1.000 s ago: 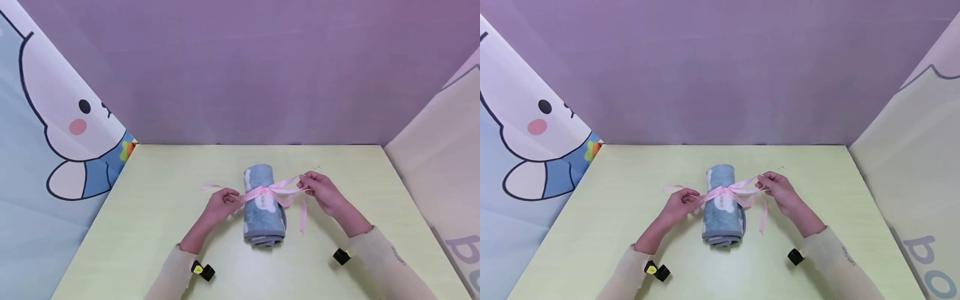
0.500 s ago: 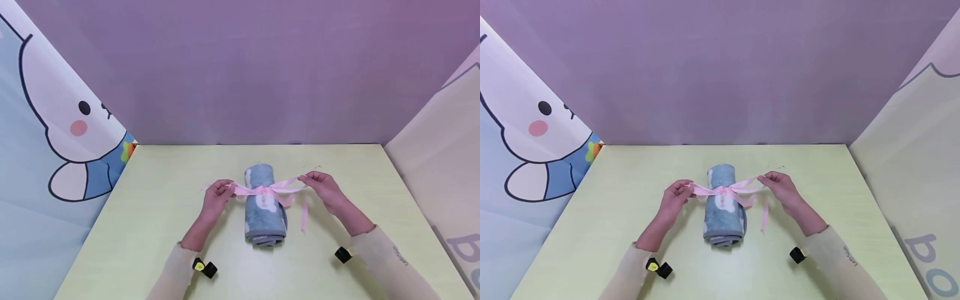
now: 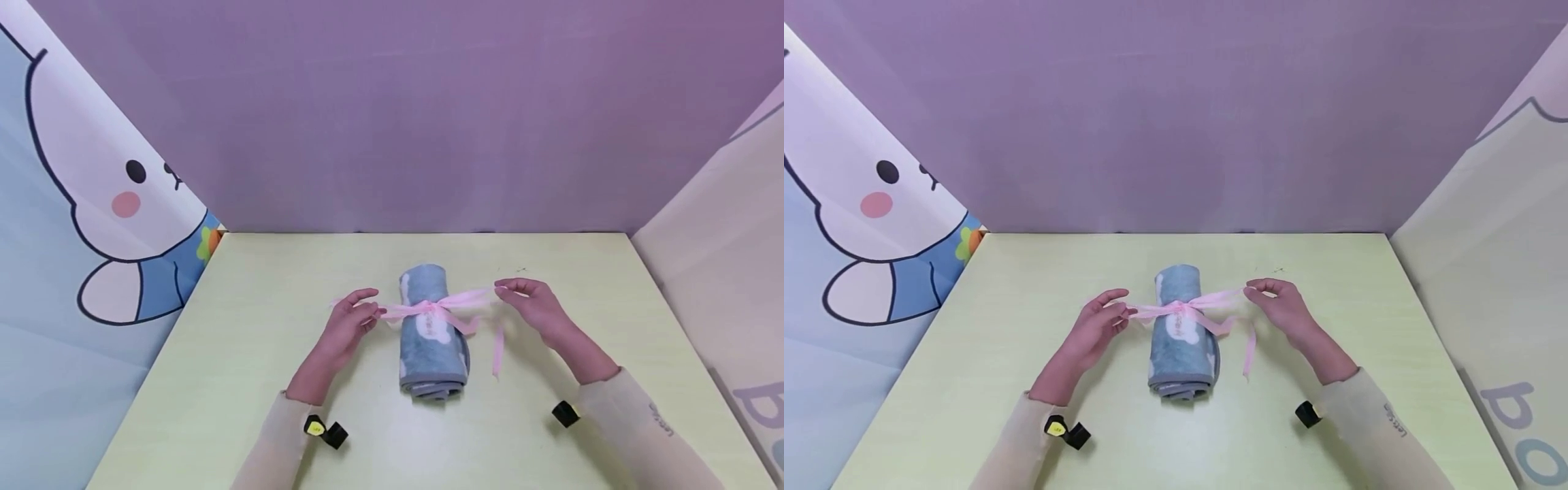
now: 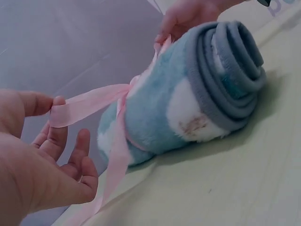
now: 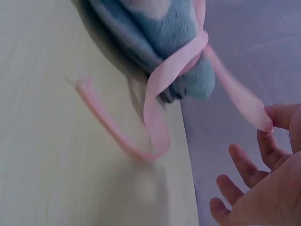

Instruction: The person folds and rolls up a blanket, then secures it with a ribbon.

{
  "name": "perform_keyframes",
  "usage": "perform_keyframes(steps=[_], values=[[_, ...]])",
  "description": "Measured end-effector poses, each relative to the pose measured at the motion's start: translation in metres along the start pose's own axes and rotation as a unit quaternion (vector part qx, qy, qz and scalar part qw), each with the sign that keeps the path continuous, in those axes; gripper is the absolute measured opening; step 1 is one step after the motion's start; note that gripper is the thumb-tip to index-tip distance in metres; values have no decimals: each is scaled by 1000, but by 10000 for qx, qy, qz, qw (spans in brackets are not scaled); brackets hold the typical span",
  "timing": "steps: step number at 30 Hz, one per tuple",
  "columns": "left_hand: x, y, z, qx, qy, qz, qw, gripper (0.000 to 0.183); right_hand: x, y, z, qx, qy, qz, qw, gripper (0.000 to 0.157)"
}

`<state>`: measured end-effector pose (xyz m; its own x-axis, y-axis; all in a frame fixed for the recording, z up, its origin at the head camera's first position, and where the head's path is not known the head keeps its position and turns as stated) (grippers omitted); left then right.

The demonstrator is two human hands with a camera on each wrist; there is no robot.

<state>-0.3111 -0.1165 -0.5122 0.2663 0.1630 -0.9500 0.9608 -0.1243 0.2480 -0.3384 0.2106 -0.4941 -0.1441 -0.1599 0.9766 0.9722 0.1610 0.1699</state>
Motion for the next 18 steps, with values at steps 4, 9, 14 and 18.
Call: perform_keyframes(steps=[4,9,14,18], values=[[-1,-1,12,-9,-163,80,9998,20,-4,-2,5,192,94,-22,9998,37],[-4,-8,17,238,-659,112,9975,27,-9,-5,13,310,461,35,9985,35],[-11,-16,15,600,-994,-80,9932,29,-11,-3,22,301,874,143,9956,32],[-20,-20,15,749,-1308,-437,9876,23,-10,-2,27,270,1002,263,9943,30]])
Point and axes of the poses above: each hand's wrist, its own y-axis away from the middle knuckle, its own z-axis out of the back of the hand, x = y × z, the point moved 9 cm from there along -y, towards the middle knuckle, and after that the axes turned 7 degrees about -y, right-handed, at the moved point
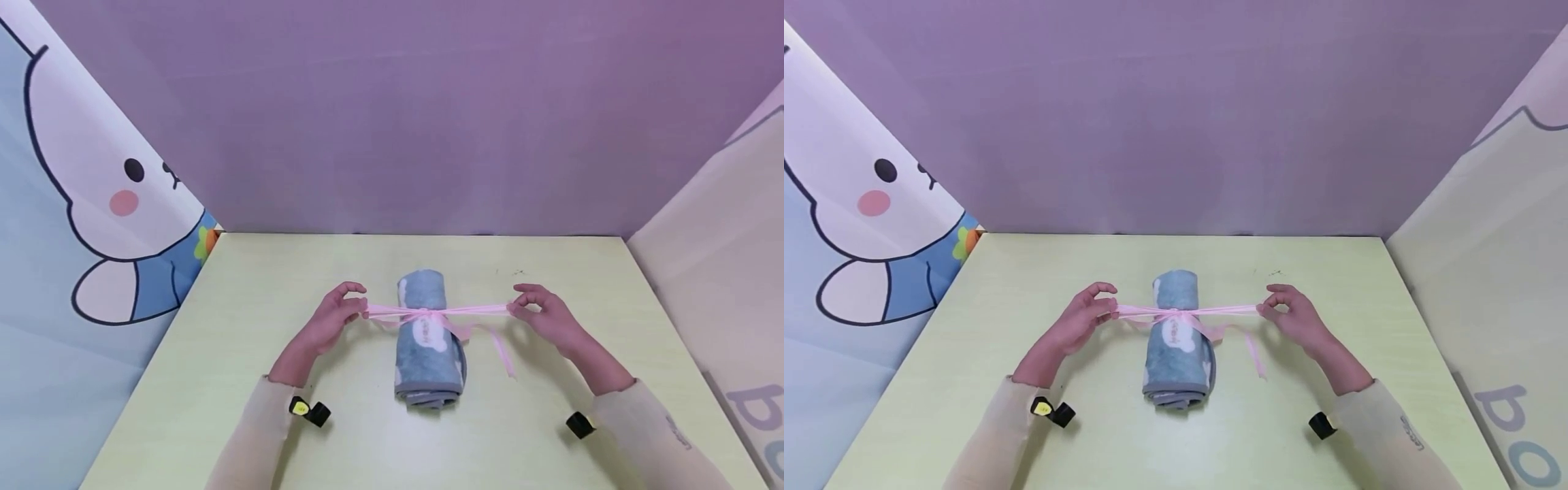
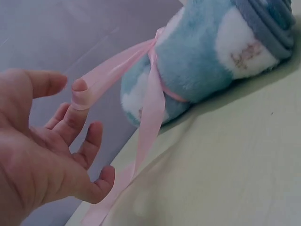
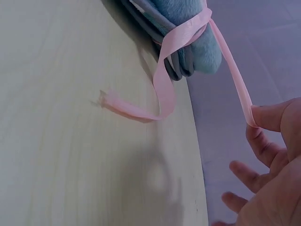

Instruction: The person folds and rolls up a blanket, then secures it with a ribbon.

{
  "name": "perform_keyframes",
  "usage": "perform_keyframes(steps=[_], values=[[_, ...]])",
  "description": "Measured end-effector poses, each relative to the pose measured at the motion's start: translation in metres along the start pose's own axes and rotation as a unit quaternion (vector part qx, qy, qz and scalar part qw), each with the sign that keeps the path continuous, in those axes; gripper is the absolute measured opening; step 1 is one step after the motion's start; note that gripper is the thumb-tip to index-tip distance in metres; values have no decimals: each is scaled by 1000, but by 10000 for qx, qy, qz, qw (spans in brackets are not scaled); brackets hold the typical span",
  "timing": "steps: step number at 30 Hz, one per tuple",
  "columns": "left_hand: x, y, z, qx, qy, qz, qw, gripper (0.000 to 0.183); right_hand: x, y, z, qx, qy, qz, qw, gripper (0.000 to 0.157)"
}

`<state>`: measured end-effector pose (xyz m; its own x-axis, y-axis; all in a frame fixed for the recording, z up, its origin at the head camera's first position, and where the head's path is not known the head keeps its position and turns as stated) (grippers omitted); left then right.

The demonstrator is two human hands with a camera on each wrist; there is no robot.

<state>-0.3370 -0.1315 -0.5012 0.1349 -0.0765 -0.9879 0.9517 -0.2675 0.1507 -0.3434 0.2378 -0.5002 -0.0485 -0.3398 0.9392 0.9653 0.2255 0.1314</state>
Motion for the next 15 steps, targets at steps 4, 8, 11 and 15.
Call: perform_keyframes(steps=[4,8,11,15], values=[[-8,-2,-1,121,-327,-328,9989,26,3,3,5,-131,125,161,9997,29],[-13,-4,-4,198,-672,-513,9962,23,3,6,11,-215,249,175,9993,29],[-15,-9,-5,136,-1210,-642,9905,24,0,6,15,-262,307,134,9991,28],[-20,-18,-4,-176,-2161,-758,9733,28,-1,4,17,-320,303,120,9990,27]])
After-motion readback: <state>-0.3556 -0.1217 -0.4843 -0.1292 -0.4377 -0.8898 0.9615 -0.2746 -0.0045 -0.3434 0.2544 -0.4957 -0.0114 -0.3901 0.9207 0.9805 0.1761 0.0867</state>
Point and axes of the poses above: each hand's wrist, its own y-axis away from the middle knuckle, its own z-axis out of the back of the hand, x = y × z, the point moved 9 cm from there along -y, towards the middle knuckle, and after that the axes turned 7 degrees about -y, right-handed, at the moved point
